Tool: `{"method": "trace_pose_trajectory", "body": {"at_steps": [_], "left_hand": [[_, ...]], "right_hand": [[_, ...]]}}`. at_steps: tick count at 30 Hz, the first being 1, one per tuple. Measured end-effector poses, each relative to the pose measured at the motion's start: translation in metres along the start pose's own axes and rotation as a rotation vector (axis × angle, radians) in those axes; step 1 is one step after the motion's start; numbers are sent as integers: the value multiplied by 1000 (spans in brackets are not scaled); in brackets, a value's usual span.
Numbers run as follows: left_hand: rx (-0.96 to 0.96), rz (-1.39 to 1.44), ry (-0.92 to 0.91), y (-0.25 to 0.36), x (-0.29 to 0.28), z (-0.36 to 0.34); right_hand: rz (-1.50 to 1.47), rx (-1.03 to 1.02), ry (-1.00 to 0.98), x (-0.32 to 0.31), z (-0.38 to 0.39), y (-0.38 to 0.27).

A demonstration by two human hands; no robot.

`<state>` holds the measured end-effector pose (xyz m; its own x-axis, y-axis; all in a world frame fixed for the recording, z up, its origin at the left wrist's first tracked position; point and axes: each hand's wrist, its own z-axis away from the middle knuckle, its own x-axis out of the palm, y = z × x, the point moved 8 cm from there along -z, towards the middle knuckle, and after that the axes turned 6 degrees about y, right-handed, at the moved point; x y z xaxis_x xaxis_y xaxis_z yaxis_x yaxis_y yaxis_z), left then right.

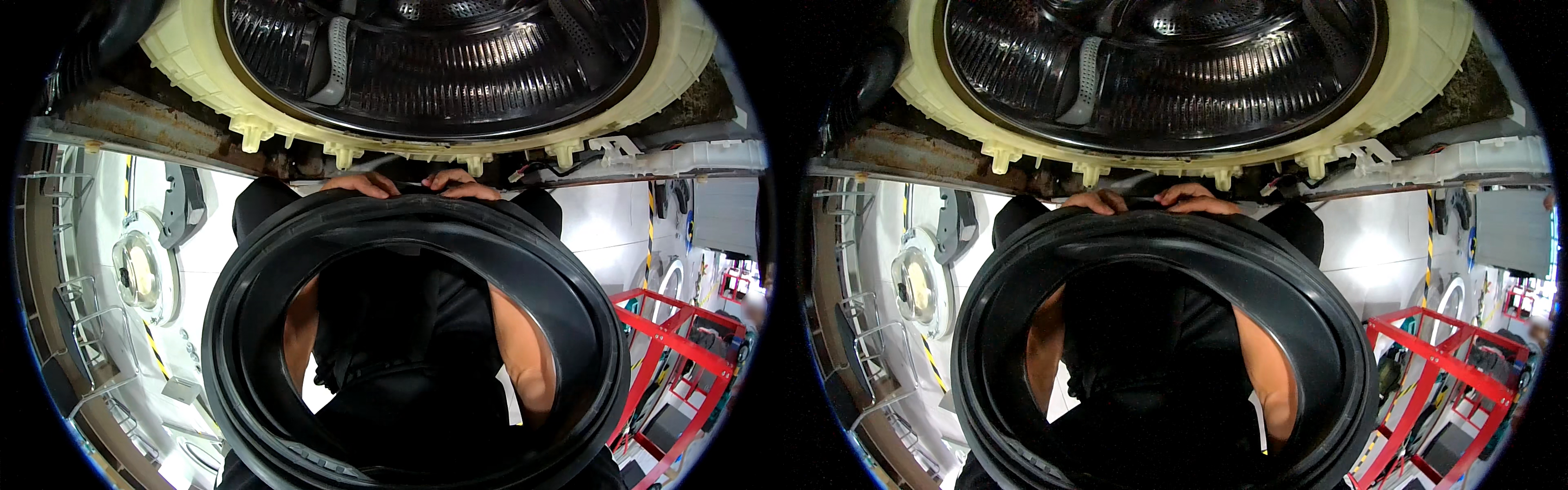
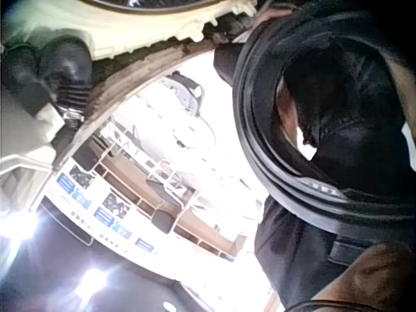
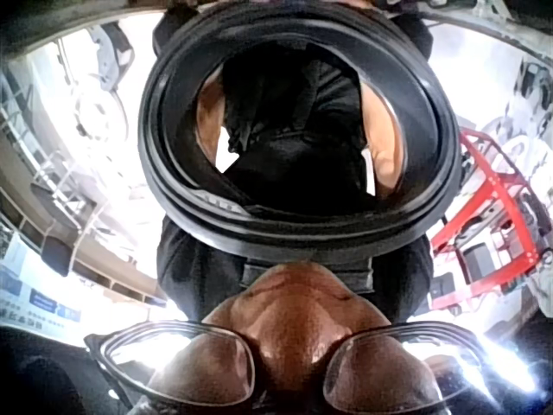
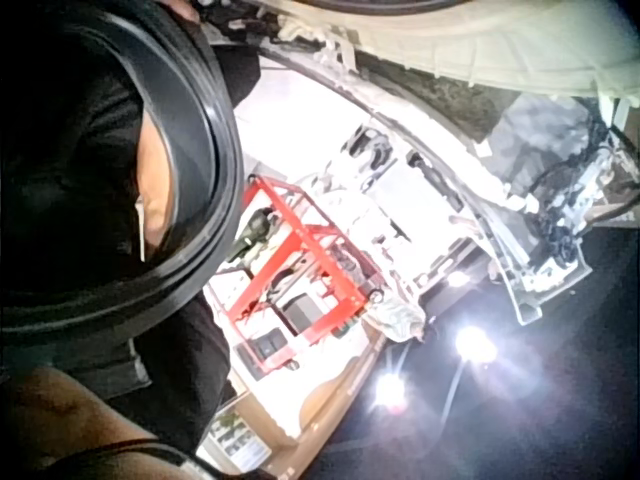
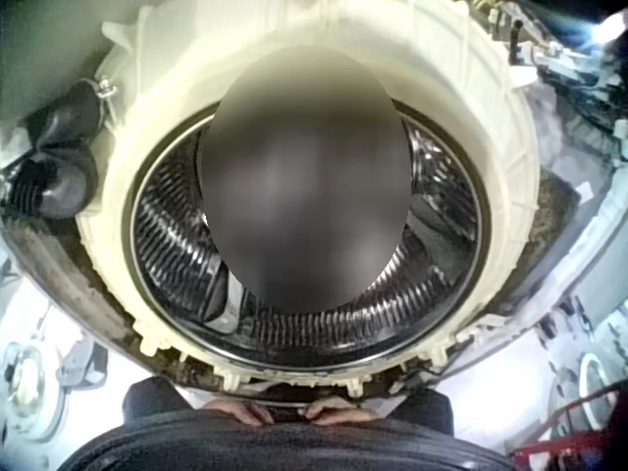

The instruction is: The person uses a power drill to remove components from the top of an open washing machine, then moves to the bottom of the unit and fits a large rubber gasket onto the drum opening by hand.

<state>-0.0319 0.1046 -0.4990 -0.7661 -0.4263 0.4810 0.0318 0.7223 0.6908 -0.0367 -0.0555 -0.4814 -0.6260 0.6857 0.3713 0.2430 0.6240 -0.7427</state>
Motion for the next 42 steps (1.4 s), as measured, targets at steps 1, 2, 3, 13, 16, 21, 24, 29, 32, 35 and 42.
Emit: {"method": "trace_pose_trajectory", "body": {"at_steps": [1, 2, 3, 13, 16, 21, 24, 29, 32, 35, 42], "left_hand": [[54, -2, 32, 5, 0, 0], [109, -5, 63, 10, 1, 1], [160, 3, 89, 16, 7, -2], [48, 107, -22, 36, 29, -17], [69, 60, -18, 39, 21, -11], [-59, 18, 164, 32, 18, -12], [-108, 12, 157, 25, 16, -12], [-273, -129, 141, 13, 15, -6], [-382, -167, 80, 3, 16, -1], [-435, -140, -45, -12, 18, 0], [-406, 77, -391, -42, 8, 4]], "right_hand": [[5, 6, 7, 2, -3, 0], [-8, -11, -71, 7, -6, -2], [-12, -26, -141, 10, -8, -4], [391, 88, -157, 58, -33, -55], [442, 97, -247, 68, -40, -60], [424, 75, -365, 63, -35, -58], [433, 163, -229, 59, -36, -60], [382, 373, 44, 33, -13, -40], [338, 471, -10, 21, -2, -30], [380, 486, -232, 20, 6, -30], [77, 52, -221, 1, 29, -7]]}}
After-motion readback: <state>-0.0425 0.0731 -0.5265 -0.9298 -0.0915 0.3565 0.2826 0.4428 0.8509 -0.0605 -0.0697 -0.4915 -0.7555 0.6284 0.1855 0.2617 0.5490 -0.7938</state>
